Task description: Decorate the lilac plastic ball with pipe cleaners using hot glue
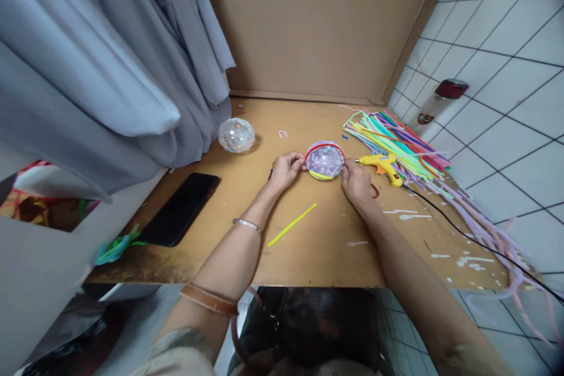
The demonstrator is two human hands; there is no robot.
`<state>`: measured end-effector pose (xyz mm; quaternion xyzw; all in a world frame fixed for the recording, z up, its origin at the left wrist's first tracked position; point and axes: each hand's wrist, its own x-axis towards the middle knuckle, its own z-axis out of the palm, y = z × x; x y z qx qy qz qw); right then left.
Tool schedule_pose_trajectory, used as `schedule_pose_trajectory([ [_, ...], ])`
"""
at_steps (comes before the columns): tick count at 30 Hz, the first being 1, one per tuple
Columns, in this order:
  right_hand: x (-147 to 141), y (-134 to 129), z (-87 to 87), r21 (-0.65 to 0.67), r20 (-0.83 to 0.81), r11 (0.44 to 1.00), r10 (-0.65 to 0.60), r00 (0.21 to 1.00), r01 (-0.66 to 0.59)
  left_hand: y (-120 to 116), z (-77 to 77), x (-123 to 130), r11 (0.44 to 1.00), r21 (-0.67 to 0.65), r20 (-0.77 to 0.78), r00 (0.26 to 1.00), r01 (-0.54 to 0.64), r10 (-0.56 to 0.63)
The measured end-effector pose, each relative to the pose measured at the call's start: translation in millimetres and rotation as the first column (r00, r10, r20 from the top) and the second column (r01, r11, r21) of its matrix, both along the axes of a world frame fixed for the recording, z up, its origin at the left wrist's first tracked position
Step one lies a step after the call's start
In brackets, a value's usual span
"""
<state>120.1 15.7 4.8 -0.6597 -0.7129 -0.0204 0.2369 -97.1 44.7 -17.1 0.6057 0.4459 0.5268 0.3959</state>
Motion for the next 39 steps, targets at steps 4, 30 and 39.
schedule_pose_trajectory([
  [4, 0, 0, 0.5, -0.007, -0.002, 1.0, 0.001, 1.0, -0.001, 1, -0.3, -1, 1.0, 0.0, -0.002, 1.0, 0.006, -0.006],
  [30, -7, 0, -4.1, 0.139, -0.684, 0.982, 0.19, 0.705, -0.13, 6, -2.3, 5, 0.986, -0.168, 0.215, 0.975, -0.011, 0.047],
  [39, -18, -2, 1.5, 0.157, -0.854, 0.977, 0.207, 0.478, -0.142, 6, 1.1, -2, 0.981, -0.193, 0.241, 0.969, -0.002, 0.05],
])
